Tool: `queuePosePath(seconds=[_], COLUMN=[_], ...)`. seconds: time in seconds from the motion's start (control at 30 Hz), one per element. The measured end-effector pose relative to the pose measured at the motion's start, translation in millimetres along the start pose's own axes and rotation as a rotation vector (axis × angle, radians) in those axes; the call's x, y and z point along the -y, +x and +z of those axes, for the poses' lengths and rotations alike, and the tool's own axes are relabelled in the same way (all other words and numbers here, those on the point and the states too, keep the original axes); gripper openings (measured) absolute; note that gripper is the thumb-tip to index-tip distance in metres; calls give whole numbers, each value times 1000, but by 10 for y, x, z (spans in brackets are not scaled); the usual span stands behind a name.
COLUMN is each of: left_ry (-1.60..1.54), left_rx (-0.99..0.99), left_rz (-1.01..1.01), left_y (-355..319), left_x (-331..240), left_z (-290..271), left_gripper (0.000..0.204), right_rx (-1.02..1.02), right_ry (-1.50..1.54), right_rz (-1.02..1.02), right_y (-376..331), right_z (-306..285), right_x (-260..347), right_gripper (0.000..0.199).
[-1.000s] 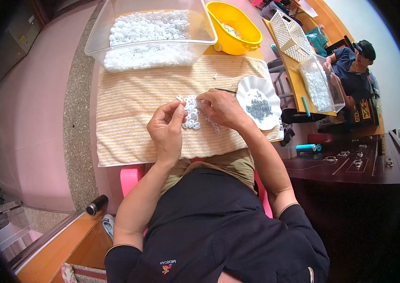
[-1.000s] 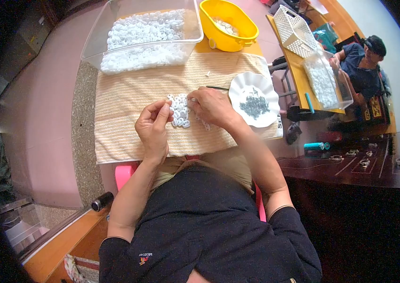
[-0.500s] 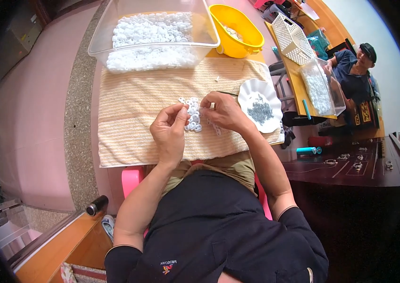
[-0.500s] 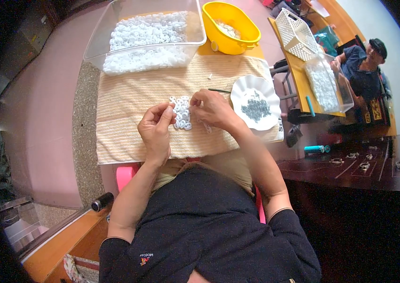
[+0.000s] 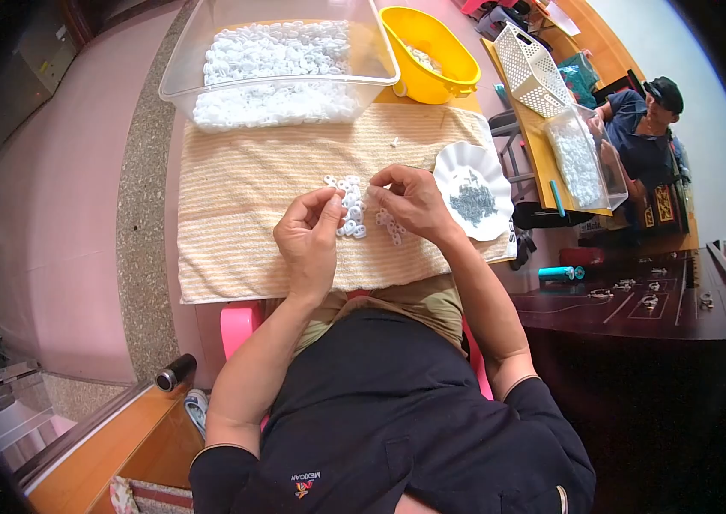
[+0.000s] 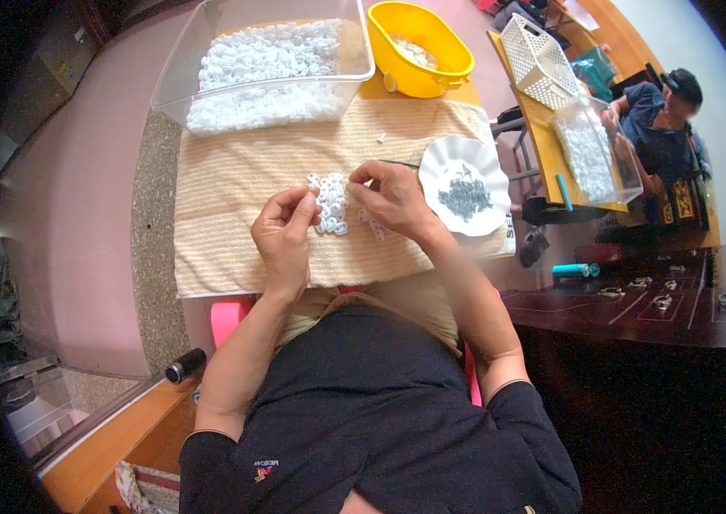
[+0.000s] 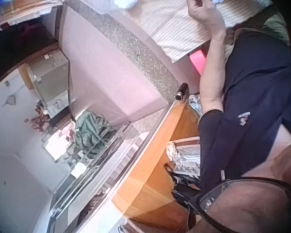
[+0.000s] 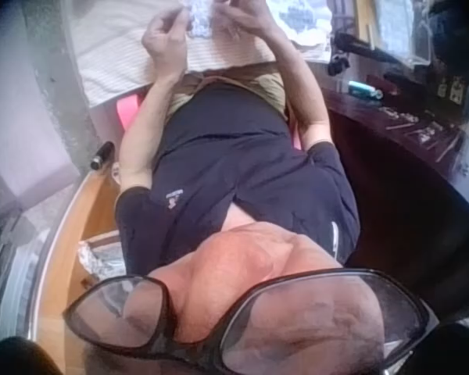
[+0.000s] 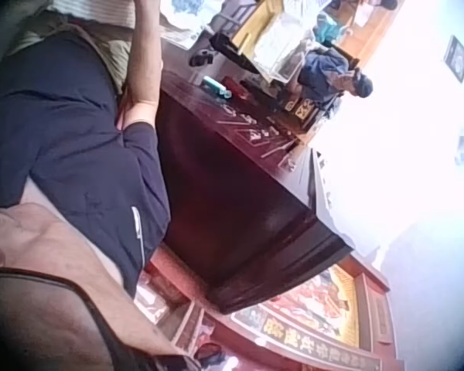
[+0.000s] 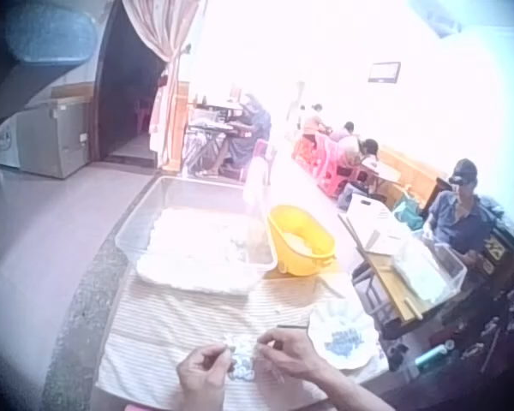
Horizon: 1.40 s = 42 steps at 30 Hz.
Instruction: Assembling small white plastic components by inserting small grey pins using a tool.
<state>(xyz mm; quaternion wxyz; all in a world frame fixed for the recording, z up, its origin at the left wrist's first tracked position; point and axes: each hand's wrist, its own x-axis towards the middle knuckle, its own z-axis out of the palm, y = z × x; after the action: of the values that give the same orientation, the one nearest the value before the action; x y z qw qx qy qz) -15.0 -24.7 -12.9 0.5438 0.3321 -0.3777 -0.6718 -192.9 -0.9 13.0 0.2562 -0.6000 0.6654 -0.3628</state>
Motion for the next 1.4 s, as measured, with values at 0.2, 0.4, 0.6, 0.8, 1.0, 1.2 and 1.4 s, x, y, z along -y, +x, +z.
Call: queuePosePath(seconds=[0.2, 0.4, 0.6, 0.8, 1.0, 1.2, 1.4], left_ry=[9, -3, 0, 10, -38, 13, -11], left_rx=[18, 27, 38, 47, 129, 208, 225], left_rz=[-8, -10, -17, -25, -95, -98, -126], left_y=[-3, -5, -7, -19, -79, -93, -104], left_x=[15, 27, 33, 23, -15, -66, -91], left_z=[10, 6, -4, 20, 85, 82, 105], left_gripper=[13, 13, 13, 14, 16, 14, 12], right_rx=[-46, -3, -14, -38, 52, 93, 30], right_ry=[48, 106, 110, 211, 415, 549, 622], right_rz=[-43, -74, -7, 37, -26, -42, -69], right_y=[-7, 12, 5, -37, -220, -315, -431], right_z=[38, 80, 80, 62, 65, 56, 83], right_x=[-59, -159, -97, 33, 234, 269, 213], right_gripper=[11, 9, 11, 11, 16, 16, 17])
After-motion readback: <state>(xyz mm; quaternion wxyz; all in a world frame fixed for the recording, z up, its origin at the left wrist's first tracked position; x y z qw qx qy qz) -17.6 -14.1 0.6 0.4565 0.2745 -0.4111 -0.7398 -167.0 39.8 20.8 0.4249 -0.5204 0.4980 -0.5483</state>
